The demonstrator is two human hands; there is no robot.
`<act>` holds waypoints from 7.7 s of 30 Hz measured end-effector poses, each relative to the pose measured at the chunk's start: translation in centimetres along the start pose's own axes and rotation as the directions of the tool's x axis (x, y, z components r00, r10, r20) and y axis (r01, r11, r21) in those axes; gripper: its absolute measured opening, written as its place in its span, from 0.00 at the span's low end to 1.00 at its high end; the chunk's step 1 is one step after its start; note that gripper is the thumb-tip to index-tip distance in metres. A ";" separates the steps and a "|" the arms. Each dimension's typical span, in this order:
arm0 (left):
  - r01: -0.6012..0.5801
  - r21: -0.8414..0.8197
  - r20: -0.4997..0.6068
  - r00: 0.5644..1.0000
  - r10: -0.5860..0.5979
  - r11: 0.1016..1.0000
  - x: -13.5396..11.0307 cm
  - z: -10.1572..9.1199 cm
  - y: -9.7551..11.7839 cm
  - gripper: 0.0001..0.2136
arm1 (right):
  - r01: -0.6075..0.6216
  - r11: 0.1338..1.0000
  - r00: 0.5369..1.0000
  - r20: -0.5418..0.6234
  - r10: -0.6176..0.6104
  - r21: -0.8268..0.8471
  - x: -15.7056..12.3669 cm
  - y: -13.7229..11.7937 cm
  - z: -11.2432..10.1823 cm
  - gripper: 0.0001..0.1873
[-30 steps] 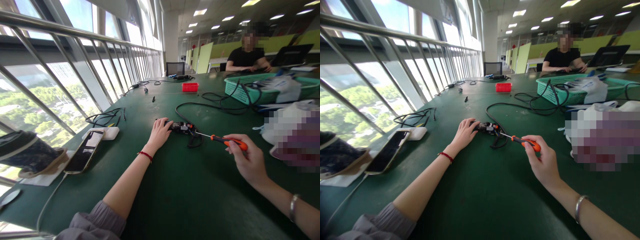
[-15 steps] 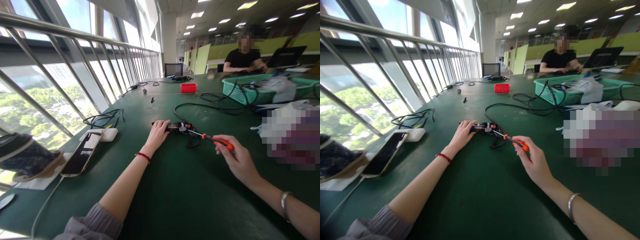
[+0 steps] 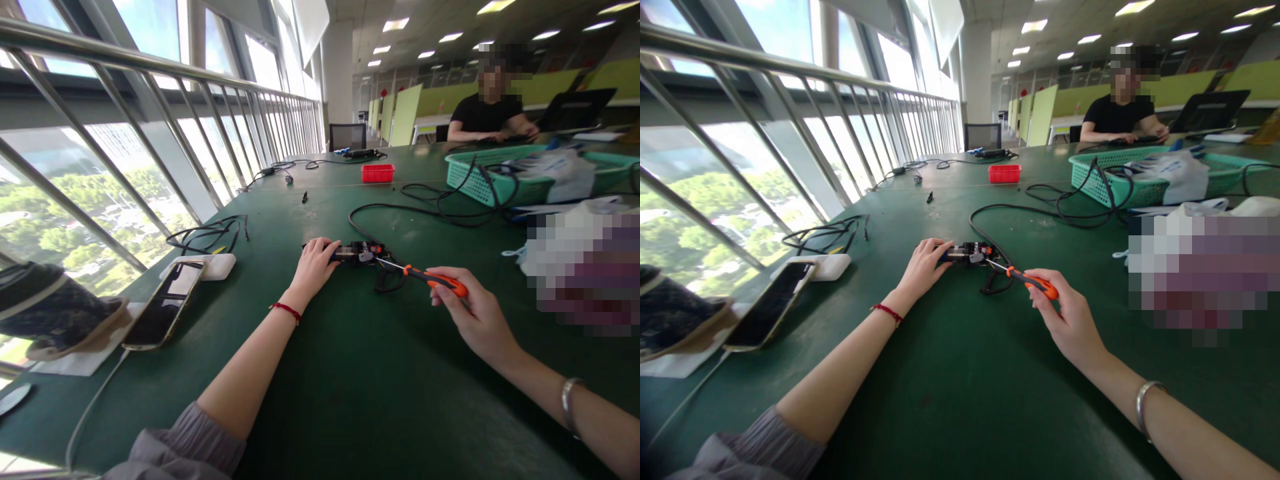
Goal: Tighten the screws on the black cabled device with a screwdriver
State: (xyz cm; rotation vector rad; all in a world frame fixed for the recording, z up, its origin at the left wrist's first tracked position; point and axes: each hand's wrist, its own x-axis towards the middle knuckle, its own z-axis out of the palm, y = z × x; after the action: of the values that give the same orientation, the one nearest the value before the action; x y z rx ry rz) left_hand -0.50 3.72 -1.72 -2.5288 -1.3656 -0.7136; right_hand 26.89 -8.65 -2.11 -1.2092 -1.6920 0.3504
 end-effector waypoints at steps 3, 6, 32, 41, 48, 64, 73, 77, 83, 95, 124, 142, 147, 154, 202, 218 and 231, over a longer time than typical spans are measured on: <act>-0.002 0.002 0.000 1.000 0.002 1.000 -0.1 -0.2 0.0 0.19 | -0.007 1.000 1.000 -0.002 0.007 -0.010 0.0 -0.2 0.0 0.13; -0.001 -0.004 -0.006 1.000 0.001 1.000 -0.1 -0.2 0.1 0.19 | -0.010 1.000 1.000 -0.018 0.010 -0.009 0.0 -0.3 -0.1 0.14; -0.045 0.010 0.020 0.999 0.045 0.999 0.0 -0.6 0.4 0.18 | 0.017 1.000 0.999 -0.027 -0.018 -0.022 0.0 0.2 -0.2 0.13; -0.055 0.017 0.012 0.998 0.054 0.998 0.0 -0.4 0.3 0.19 | 0.014 1.000 0.999 -0.041 -0.015 -0.022 -0.1 -0.1 -0.4 0.11; -0.043 0.003 0.017 0.999 0.043 0.999 0.0 -0.5 0.3 0.19 | 0.004 0.999 0.997 -0.077 -0.007 -0.033 -0.1 -0.2 -0.4 0.12; -0.041 0.018 0.026 0.999 0.040 0.999 0.0 -0.7 0.5 0.18 | -0.008 1.000 0.998 -0.060 0.007 -0.014 -0.1 0.0 -0.3 0.11; -0.059 0.021 0.009 0.998 0.059 0.998 0.0 -0.5 0.3 0.18 | -0.004 1.000 0.999 -0.043 0.004 -0.016 0.0 0.3 -0.3 0.11; -0.059 0.022 0.008 0.998 0.059 0.998 0.0 -0.5 0.3 0.18 | -0.005 1.000 0.999 -0.054 0.004 -0.013 -0.2 0.3 -0.4 0.10; -0.065 0.023 0.001 0.998 0.065 0.998 0.0 -0.5 0.2 0.18 | 0.001 1.000 0.999 -0.050 -0.002 -0.007 -0.1 0.1 -0.3 0.10; -0.063 0.023 0.011 0.998 0.063 0.998 0.0 -0.5 0.2 0.18 | -0.016 1.000 0.998 -0.053 0.015 -0.004 -0.1 0.1 -0.4 0.11; -0.058 -0.063 0.047 0.997 0.061 0.996 0.0 -0.7 0.3 0.17 | -0.025 0.998 1.000 0.009 0.024 0.061 -0.4 -0.4 -0.4 0.10; -0.022 -0.173 0.065 0.997 0.034 0.985 -0.1 -0.7 0.7 0.22 | -0.046 0.918 0.999 -0.019 0.041 -0.394 0.0 -0.7 -1.2 0.27; -0.007 -0.189 0.060 0.998 0.018 0.982 -0.1 -0.8 0.7 0.20 | -0.032 0.932 0.999 0.001 0.035 -0.360 0.1 -0.8 -1.1 0.26; 0.015 -0.173 0.061 0.998 -0.005 0.985 -0.2 -0.9 0.8 0.19 | 0.004 0.973 0.998 -0.060 -0.019 -0.231 -0.4 -1.1 -0.4 0.08; -0.010 -0.159 0.020 1.000 0.013 0.987 -0.1 -0.7 0.8 0.11 | -0.069 0.974 0.996 0.048 0.081 -0.215 -0.2 -0.5 -0.8 0.25; -0.008 -0.142 0.027 1.000 0.012 0.990 -0.1 -1.0 0.9 0.12 | -0.079 0.985 0.991 0.098 0.095 -0.155 -0.2 -0.7 -0.9 0.21; 0.014 -0.148 0.046 0.999 -0.008 0.989 -0.1 -1.3 1.1 0.11 | -0.139 0.981 0.984 0.096 0.153 -0.132 -0.1 -0.8 -0.9 0.21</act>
State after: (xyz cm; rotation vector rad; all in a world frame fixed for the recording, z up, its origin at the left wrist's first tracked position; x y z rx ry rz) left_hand -0.07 2.60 -0.59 -2.6690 -1.3906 -0.7929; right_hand 27.14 -9.41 -1.19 -1.4339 -1.7410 0.4093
